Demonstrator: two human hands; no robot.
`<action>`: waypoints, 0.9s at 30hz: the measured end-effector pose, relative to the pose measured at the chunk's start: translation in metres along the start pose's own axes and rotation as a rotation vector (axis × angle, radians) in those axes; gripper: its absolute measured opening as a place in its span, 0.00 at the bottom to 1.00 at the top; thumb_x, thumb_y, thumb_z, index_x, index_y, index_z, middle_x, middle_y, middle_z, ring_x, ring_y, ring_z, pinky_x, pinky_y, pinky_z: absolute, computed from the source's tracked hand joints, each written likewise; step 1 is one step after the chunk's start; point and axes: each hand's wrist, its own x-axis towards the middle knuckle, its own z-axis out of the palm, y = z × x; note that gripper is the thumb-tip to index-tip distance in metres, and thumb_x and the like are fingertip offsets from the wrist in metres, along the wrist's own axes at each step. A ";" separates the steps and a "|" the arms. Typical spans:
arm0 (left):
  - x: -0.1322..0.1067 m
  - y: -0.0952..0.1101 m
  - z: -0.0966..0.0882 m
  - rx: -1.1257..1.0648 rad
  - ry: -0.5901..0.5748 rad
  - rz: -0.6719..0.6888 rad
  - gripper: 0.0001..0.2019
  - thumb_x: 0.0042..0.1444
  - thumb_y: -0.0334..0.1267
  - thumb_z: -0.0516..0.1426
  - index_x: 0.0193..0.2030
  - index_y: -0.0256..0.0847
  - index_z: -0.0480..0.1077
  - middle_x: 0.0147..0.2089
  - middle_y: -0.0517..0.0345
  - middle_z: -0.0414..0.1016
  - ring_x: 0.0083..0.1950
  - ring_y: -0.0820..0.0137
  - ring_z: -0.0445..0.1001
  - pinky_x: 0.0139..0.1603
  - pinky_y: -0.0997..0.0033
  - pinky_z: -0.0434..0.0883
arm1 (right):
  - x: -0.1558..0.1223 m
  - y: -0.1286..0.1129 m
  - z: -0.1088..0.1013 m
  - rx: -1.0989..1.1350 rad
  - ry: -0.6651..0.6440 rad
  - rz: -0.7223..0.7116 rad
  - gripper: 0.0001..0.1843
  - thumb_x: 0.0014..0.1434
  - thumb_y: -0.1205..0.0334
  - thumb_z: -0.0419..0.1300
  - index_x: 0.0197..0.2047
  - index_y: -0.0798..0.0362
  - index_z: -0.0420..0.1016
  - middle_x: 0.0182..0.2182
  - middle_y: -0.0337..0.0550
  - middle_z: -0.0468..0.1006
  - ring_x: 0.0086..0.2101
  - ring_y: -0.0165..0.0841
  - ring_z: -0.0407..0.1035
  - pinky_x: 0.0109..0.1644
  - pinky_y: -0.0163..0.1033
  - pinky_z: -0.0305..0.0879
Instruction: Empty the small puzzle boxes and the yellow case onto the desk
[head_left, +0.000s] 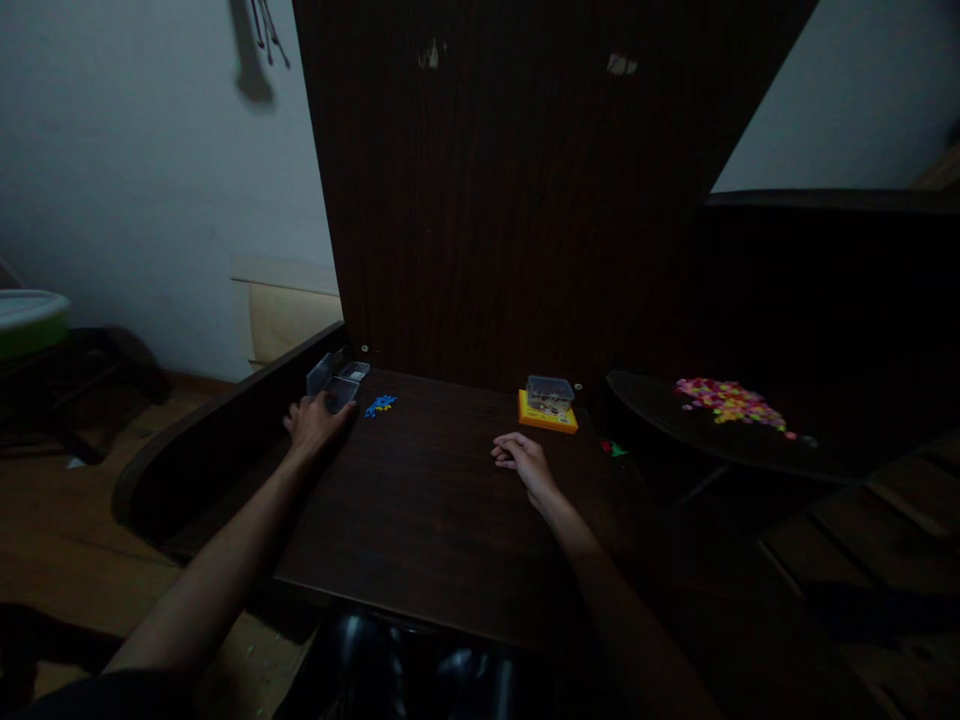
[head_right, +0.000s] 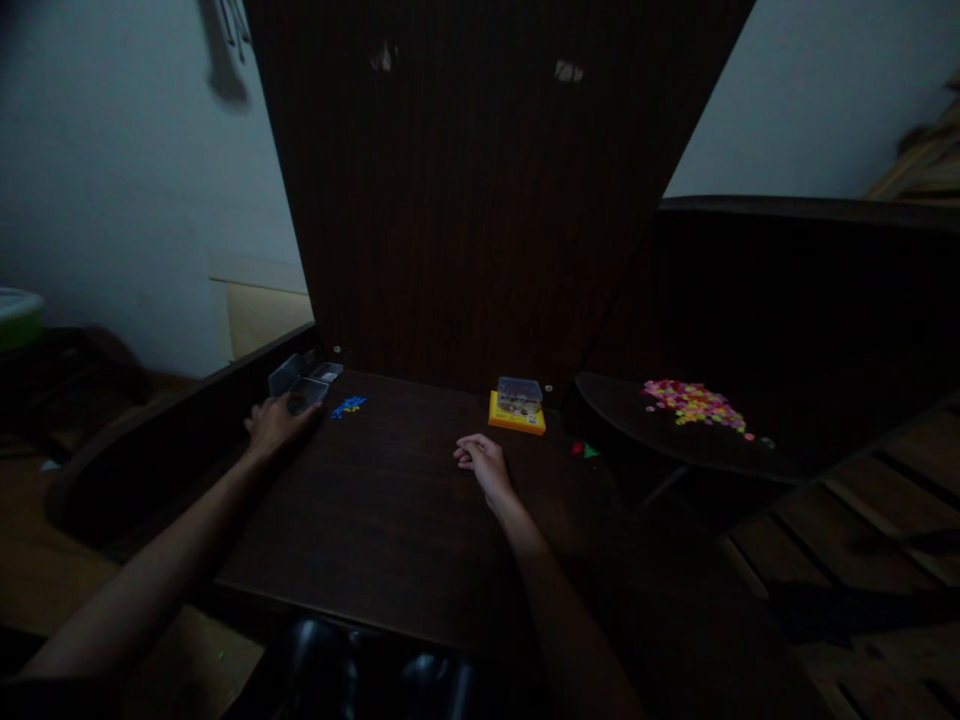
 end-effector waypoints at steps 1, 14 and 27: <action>-0.001 0.000 -0.001 0.013 -0.009 0.008 0.29 0.55 0.58 0.53 0.55 0.39 0.72 0.60 0.34 0.67 0.62 0.38 0.62 0.57 0.39 0.61 | 0.000 0.000 0.000 -0.002 0.000 0.002 0.13 0.41 0.52 0.65 0.26 0.53 0.76 0.22 0.40 0.76 0.25 0.29 0.68 0.31 0.35 0.68; 0.005 -0.012 0.004 -0.024 0.046 0.087 0.24 0.54 0.55 0.57 0.50 0.40 0.76 0.60 0.35 0.63 0.59 0.40 0.66 0.56 0.45 0.67 | -0.001 -0.001 0.002 -0.011 0.015 0.005 0.12 0.40 0.53 0.64 0.26 0.53 0.76 0.21 0.39 0.76 0.24 0.29 0.68 0.30 0.35 0.67; 0.004 -0.015 0.005 -0.221 0.227 0.216 0.32 0.47 0.45 0.65 0.58 0.38 0.64 0.69 0.41 0.40 0.65 0.43 0.61 0.64 0.49 0.66 | -0.001 -0.002 0.000 -0.024 -0.012 0.005 0.14 0.39 0.51 0.64 0.26 0.53 0.76 0.21 0.39 0.76 0.25 0.29 0.68 0.30 0.35 0.67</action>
